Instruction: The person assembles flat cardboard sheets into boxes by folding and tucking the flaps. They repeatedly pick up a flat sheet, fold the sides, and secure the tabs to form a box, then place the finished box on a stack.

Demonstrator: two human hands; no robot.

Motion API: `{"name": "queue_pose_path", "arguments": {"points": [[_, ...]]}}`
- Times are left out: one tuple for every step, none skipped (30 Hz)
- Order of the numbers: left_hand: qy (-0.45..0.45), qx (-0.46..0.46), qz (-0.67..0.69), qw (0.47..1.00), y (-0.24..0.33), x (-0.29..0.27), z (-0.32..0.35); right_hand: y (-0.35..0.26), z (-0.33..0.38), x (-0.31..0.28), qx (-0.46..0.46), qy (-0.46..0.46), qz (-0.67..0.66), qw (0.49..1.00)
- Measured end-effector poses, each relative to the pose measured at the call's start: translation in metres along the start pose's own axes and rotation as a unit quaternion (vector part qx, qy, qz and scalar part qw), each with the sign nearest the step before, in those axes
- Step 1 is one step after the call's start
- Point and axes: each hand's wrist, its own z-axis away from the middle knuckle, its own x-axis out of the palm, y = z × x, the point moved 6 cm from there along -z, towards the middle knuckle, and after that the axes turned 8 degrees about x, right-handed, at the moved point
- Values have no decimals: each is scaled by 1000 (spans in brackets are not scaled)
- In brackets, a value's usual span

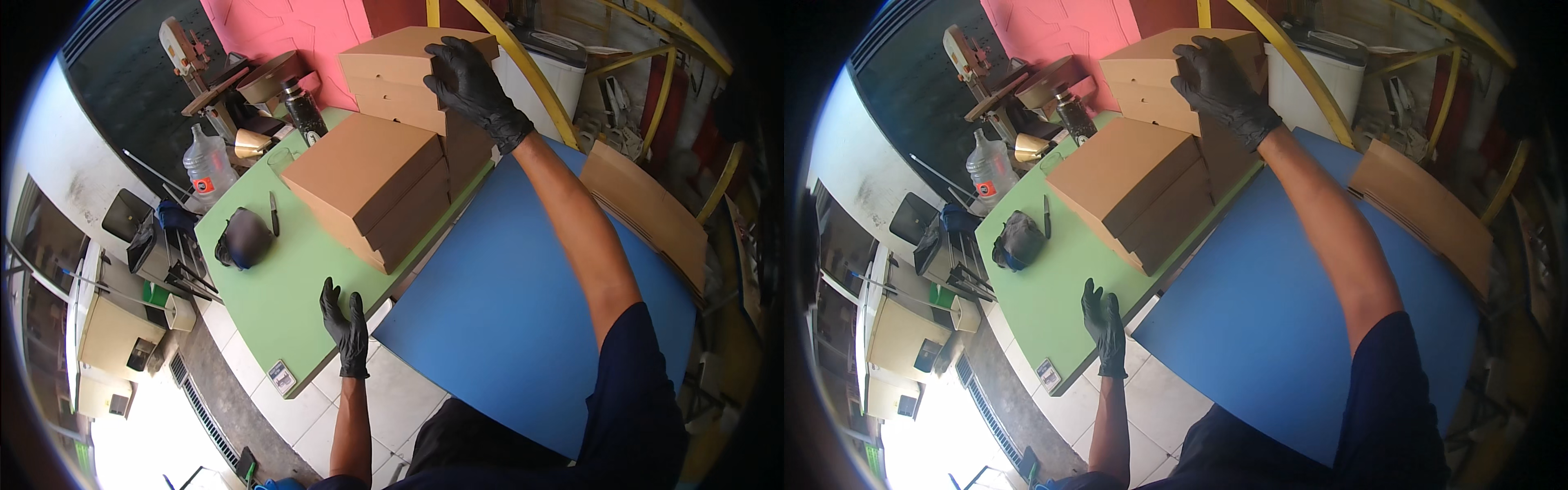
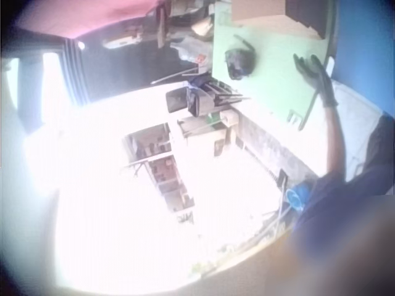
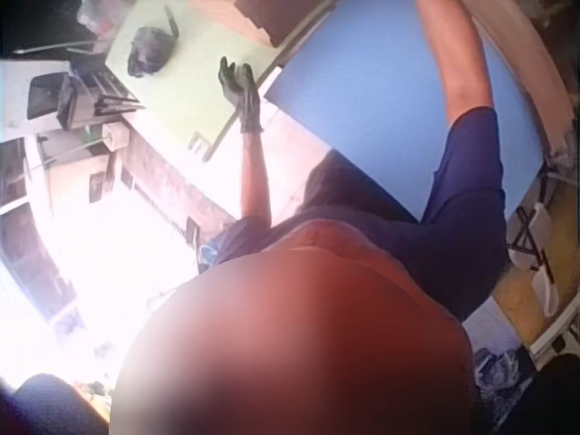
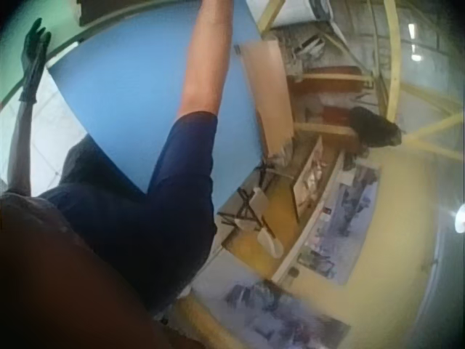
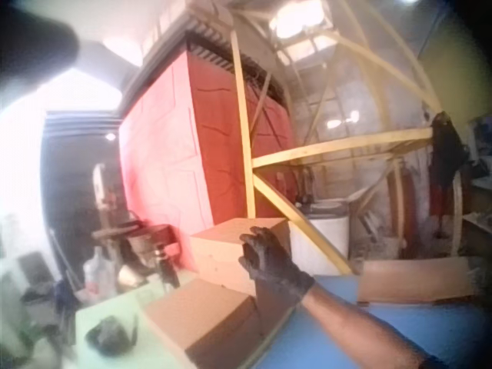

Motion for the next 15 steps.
{"name": "queue_pose_path", "arguments": {"points": [[-5,6,-7,1000,0,0,0,4,-2,-1,0,-4,-38,999],[-1,6,-9,1000,-1,-1,0,4,-3,-1,-14,-7,-48,999],[-2,6,-13,1000,-3,-1,1,5,-5,-1,-10,-17,-53,998],[-7,4,-16,1000,-4,0,1,9,-4,1,28,-50,-45,997],[-10,29,-18,999,-3,-1,1,2,-3,-4,-9,-15,-51,999],[-7,25,-2,1000,-5,-1,1,4,-1,-3,22,-26,-28,999],[-4,8,0,1000,-9,-2,1,2,5,-7,6,3,-13,1000],[-4,10,7,1000,-11,-2,0,1,14,-19,-32,67,-26,997],[-6,-9,48,999,-14,-1,-1,8,27,-27,-28,101,-17,994],[-1,-46,85,995,-20,-2,-1,18,45,-37,-26,119,-14,992],[-13,-21,76,997,-18,-2,-3,39,71,-52,20,96,-22,995],[-15,-22,63,998,-19,-3,-3,56,97,-65,27,75,-12,997],[-27,-6,38,999,-18,-4,-4,88,125,-77,120,-2,15,993],[-33,8,12,999,-17,-7,-5,114,159,-97,153,-60,46,985],[-37,19,6,999,-17,-7,-6,146,193,-117,222,-130,116,959]]}}
